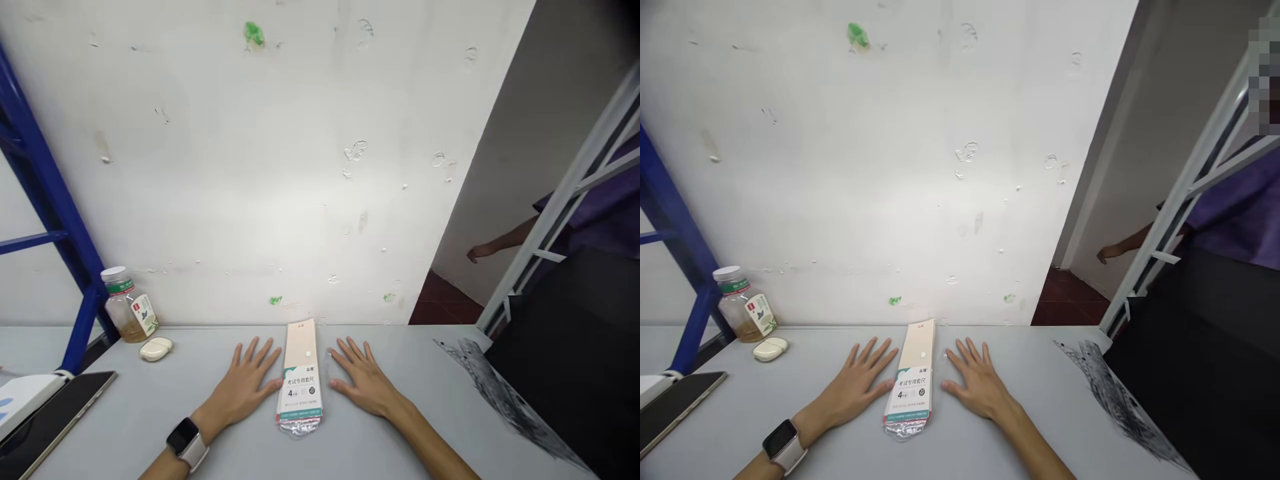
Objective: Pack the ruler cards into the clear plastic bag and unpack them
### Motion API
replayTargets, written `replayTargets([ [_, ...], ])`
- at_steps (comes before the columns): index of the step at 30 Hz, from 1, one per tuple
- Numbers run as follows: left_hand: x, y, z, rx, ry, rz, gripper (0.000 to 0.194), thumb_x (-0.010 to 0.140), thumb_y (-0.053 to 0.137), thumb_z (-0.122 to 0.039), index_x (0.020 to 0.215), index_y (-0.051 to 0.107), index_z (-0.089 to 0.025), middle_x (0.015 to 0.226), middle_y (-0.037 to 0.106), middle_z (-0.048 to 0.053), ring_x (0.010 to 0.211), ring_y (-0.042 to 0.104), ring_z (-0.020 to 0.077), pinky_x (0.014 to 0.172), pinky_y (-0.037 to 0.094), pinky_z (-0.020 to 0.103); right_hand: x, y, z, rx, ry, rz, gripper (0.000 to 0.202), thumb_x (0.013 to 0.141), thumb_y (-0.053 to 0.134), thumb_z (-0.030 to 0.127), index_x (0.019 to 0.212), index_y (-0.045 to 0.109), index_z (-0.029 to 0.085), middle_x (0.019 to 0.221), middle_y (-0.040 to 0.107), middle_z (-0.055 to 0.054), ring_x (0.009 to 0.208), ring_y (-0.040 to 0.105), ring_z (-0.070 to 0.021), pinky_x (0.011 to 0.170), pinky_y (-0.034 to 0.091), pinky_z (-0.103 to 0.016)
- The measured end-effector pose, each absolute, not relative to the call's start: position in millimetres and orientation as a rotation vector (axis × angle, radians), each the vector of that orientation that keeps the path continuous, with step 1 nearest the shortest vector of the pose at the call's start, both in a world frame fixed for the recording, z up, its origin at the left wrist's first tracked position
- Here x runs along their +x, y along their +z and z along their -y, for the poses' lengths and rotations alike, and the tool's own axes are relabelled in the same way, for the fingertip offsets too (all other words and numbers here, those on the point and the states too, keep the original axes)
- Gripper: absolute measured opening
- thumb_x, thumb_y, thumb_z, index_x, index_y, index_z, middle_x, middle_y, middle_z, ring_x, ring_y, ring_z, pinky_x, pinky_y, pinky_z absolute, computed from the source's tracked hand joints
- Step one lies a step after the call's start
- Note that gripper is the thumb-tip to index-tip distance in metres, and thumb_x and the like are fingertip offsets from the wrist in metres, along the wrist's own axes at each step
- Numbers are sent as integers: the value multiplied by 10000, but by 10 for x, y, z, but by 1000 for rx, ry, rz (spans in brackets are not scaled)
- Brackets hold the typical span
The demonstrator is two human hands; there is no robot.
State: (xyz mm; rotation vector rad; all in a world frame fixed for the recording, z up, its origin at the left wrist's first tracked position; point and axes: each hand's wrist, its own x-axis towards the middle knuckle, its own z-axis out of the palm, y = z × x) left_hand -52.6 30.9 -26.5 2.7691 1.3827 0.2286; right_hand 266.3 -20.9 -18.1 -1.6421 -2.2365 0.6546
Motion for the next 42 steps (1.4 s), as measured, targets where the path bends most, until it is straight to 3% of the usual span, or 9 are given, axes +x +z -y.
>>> replayTargets([
  [42, -509, -204, -265, 2714, 275, -1369, 606, 944, 340, -637, 1494, 248, -399, 1581, 253, -2, 1451, 179, 361, 1143, 119, 610, 2658, -189, 207, -1669, 614, 2269, 684, 896, 336, 700, 1494, 240, 383, 1611, 97, 60, 1491, 0, -265, 1187, -81, -532],
])
